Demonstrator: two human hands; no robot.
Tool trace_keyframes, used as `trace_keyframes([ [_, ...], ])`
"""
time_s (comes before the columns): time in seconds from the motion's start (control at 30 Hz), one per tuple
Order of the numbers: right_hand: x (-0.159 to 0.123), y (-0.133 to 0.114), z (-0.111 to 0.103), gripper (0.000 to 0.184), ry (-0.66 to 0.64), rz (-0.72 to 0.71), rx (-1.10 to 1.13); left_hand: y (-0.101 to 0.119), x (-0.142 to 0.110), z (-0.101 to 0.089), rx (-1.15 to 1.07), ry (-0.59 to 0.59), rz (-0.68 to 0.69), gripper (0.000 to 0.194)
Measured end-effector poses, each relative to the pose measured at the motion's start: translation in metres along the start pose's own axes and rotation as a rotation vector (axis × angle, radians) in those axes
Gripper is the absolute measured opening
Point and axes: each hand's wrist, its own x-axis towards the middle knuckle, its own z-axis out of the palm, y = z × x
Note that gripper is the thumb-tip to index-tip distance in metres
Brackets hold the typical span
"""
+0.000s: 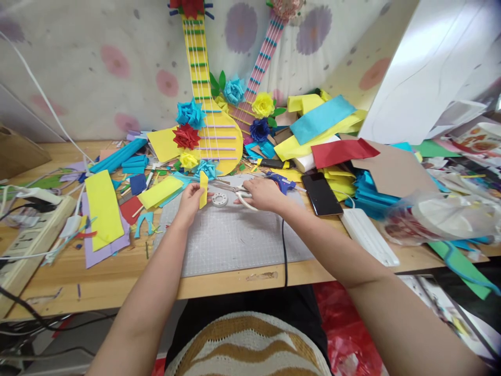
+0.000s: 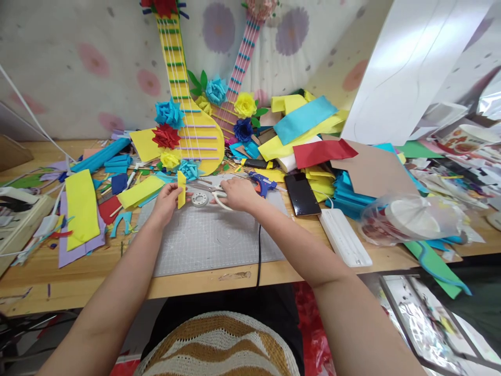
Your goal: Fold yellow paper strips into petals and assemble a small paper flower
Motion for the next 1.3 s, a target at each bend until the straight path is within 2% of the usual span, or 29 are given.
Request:
trace_keyframes([
  [0.1, 0.002, -0.005, 0.007, 0.060, -0.031, 0.252, 0.076, 0.000, 0.001, -0.001, -0.031, 0.069, -0.010, 0.021],
  [0.2, 0.005, -0.007, 0.016, 0.056, -0.135, 0.454, 0.123, 0.001, 0.004, -0.004, -0.083, 0.156, -0.008, 0.020],
  [0.3, 0.007, -0.006, 0.025, 0.056, -0.179, 0.553, 0.159, 0.002, 0.006, -0.006, -0.114, 0.175, -0.007, 0.023],
  [0.53, 0.008, -0.005, 0.033, 0.060, -0.102, 0.665, 0.211, 0.001, 0.005, -0.007, -0.132, 0.137, -0.010, 0.030],
  [0.63, 0.004, -0.005, 0.033, 0.057, 0.007, 0.636, 0.197, 0.002, 0.002, -0.002, -0.134, 0.137, -0.025, 0.031],
  [0.77, 0.000, -0.011, 0.037, 0.031, 0.294, 0.518, 0.240, -0.001, -0.008, 0.014, -0.121, 0.121, -0.022, 0.029],
  [0.83, 0.000, -0.017, 0.041, 0.023, 0.410, 0.437, 0.308, -0.005, -0.014, 0.024, -0.131, 0.087, -0.027, 0.030],
  [0.9, 0.000, -0.023, 0.046, 0.016, 0.483, 0.322, 0.422, -0.009, -0.018, 0.033, -0.154, 0.106, -0.013, 0.032],
  [1.07, 0.005, -0.034, 0.057, 0.012, 0.547, 0.166, 0.686, -0.017, -0.018, 0.043, -0.169, 0.241, 0.056, 0.028],
  [1.2, 0.010, -0.037, 0.064, 0.012, 0.571, 0.167, 0.732, -0.024, -0.014, 0.047, -0.117, 0.292, 0.198, 0.021],
  [1.3, 0.013, -0.037, 0.065, 0.012, 0.560, 0.185, 0.775, -0.028, -0.013, 0.048, -0.061, 0.288, 0.243, 0.020],
])
